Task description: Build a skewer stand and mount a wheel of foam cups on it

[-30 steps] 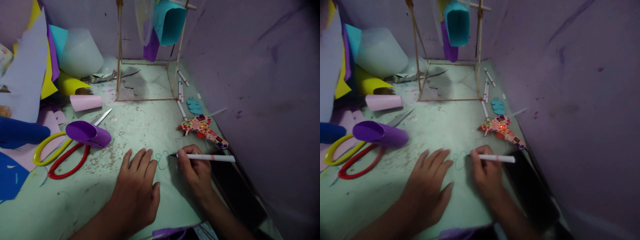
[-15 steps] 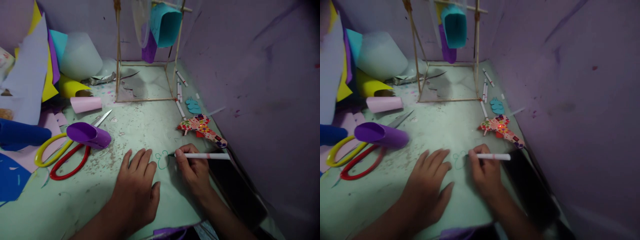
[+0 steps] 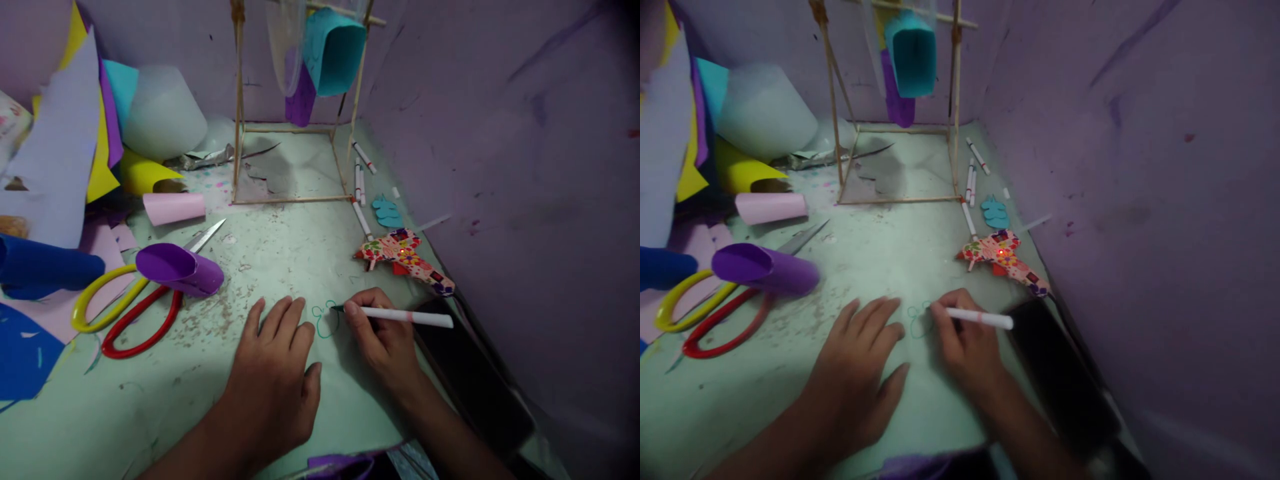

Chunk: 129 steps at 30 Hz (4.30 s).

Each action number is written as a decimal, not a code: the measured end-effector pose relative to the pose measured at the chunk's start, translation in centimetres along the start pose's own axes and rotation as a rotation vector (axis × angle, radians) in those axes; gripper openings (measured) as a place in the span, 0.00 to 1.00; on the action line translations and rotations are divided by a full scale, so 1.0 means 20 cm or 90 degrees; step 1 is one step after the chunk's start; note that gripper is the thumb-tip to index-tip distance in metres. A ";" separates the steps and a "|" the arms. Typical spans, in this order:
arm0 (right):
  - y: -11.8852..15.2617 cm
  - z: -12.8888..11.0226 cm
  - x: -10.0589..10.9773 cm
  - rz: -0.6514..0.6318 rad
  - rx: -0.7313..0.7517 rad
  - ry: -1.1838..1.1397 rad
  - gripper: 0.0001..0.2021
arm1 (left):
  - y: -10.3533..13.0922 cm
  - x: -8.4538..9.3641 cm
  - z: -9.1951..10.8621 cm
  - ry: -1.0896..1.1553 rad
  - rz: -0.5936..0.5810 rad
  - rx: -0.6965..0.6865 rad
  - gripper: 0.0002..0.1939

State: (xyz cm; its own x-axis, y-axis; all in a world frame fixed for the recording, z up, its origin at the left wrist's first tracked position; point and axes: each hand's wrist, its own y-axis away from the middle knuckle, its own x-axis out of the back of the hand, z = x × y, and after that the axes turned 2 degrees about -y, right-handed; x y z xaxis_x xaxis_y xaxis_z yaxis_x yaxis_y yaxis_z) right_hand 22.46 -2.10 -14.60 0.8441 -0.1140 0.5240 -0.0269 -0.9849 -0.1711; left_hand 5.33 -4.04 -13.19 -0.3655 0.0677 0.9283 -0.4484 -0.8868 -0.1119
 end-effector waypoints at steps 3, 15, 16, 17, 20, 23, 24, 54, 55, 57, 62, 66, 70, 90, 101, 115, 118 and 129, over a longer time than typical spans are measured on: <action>0.00 0.00 0.00 -0.021 0.002 -0.021 0.06 | 0.00 0.00 0.00 0.001 -0.001 0.001 0.12; -0.03 0.00 -0.04 -0.029 0.083 0.004 0.04 | 0.00 -0.01 -0.01 0.006 0.004 -0.005 0.12; -0.03 0.00 -0.03 -0.033 0.086 0.005 0.03 | 0.00 -0.01 -0.01 0.006 0.005 -0.005 0.12; -0.03 0.00 -0.03 -0.036 0.087 0.006 0.03 | 0.00 -0.01 -0.01 0.007 0.006 -0.004 0.12; -0.03 0.00 -0.03 -0.040 0.084 0.008 0.03 | 0.00 -0.01 -0.01 0.011 0.007 -0.004 0.12; -0.03 0.00 -0.03 -0.050 0.074 0.004 0.03 | 0.00 -0.01 -0.01 0.014 0.010 -0.001 0.12; -0.03 0.00 -0.03 -0.053 0.068 0.002 0.02 | 0.00 -0.01 -0.01 0.014 0.009 -0.002 0.12; 0.00 0.01 -0.03 0.086 -0.058 -0.162 0.07 | 0.00 0.00 0.00 0.013 -0.004 0.004 0.12; 0.00 0.02 -0.03 0.108 -0.070 -0.183 0.07 | 0.00 0.00 0.00 0.011 -0.003 0.003 0.12; -0.01 0.03 -0.04 0.146 -0.090 -0.213 0.08 | 0.00 0.00 0.00 0.004 0.005 0.002 0.12; -0.02 0.04 -0.06 0.181 -0.091 -0.254 0.09 | 0.00 0.00 -0.02 0.005 0.030 -0.028 0.09; -0.01 0.03 -0.04 0.246 -0.003 -0.282 0.09 | 0.02 0.03 -0.07 0.074 0.208 -0.070 0.07; -0.01 0.02 -0.02 0.307 0.066 -0.297 0.09 | 0.06 0.08 -0.12 0.175 0.386 -0.074 0.09; -0.02 0.01 0.02 0.220 0.113 -0.129 0.11 | 0.08 0.11 -0.09 0.254 0.371 0.053 0.09; -0.01 0.00 0.01 0.176 0.115 -0.096 0.11 | 0.07 0.11 -0.11 0.117 0.314 -0.100 0.13; 0.00 -0.01 0.01 0.143 0.090 -0.101 0.11 | 0.03 0.05 -0.14 0.095 0.291 0.003 0.19; 0.00 0.00 0.00 0.165 0.069 -0.095 0.10 | 0.03 0.05 -0.15 0.099 0.278 0.016 0.19; -0.03 0.03 -0.04 -0.033 0.405 0.065 0.11 | 0.03 0.09 -0.13 0.132 0.318 -0.044 0.18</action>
State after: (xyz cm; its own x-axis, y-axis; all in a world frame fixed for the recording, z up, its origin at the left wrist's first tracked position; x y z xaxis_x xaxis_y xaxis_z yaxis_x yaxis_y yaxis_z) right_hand 22.14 -1.43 -15.42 0.7800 -0.1107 0.6159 0.3618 -0.7232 -0.5882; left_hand 2.22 -3.17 -12.51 -0.6981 -0.2593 0.6675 -0.2284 -0.8028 -0.5507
